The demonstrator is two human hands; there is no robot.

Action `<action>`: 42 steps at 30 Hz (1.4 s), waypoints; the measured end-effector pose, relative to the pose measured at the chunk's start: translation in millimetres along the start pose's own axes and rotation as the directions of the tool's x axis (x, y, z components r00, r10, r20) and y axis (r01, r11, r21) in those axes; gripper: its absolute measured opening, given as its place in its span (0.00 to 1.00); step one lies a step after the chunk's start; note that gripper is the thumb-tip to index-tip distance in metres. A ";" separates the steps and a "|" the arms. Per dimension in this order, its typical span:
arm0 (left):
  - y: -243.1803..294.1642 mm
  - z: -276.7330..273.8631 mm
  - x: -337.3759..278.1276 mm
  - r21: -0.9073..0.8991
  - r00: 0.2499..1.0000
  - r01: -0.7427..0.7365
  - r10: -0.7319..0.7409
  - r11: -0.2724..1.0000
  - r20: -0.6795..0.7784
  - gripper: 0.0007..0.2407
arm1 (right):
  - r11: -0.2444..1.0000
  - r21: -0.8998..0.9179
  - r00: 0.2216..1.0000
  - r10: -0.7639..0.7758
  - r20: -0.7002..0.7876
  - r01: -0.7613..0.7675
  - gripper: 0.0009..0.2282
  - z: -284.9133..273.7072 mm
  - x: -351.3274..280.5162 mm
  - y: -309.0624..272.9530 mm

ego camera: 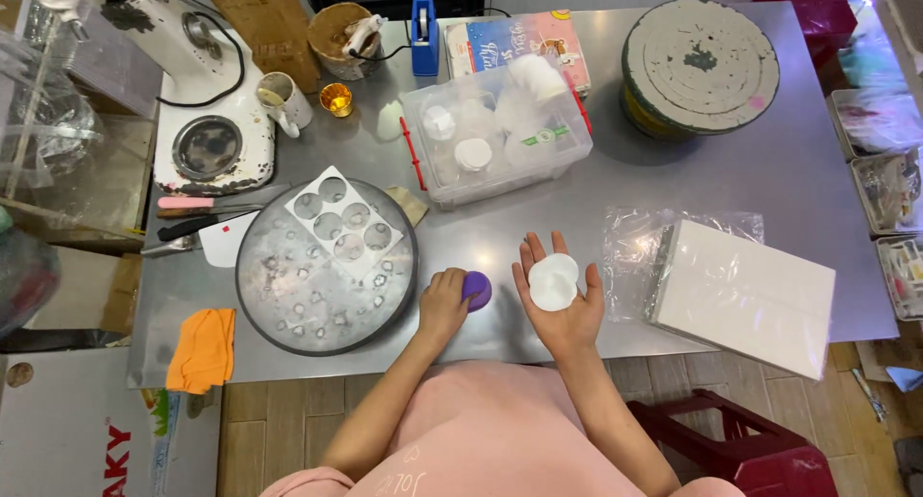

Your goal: The recorder cuts out circle shapes from white paper and prepares the paper for use as a stencil or base.

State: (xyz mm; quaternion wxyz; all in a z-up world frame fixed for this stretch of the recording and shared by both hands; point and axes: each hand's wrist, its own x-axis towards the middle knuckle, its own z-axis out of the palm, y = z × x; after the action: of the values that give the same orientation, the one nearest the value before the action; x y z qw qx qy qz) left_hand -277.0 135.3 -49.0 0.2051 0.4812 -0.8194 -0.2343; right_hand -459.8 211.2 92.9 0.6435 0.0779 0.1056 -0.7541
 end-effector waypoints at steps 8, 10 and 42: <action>69.3 -71.4 13.7 0.007 0.919 -0.274 0.264 0.962 -0.292 0.22 | 0.999 -0.013 0.995 0.049 0.089 -0.048 0.26 22.0 11.3 -2.4; 95.0 -97.0 13.5 -0.119 0.907 -0.309 0.255 0.944 -0.334 0.18 | 0.998 -0.013 0.994 0.065 0.093 -0.064 0.27 27.8 14.6 0.4; 134.0 -166.7 34.0 -0.557 0.980 -0.077 -0.041 0.827 -0.196 0.10 | 0.988 -0.152 0.997 -0.014 0.080 0.026 0.41 41.1 3.8 14.9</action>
State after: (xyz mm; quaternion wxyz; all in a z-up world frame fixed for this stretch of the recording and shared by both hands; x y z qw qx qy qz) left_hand -291.6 131.4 167.1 0.4205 0.4127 -0.6942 -0.4135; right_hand -444.9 194.6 130.7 0.6438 -0.0028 0.1384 -0.7526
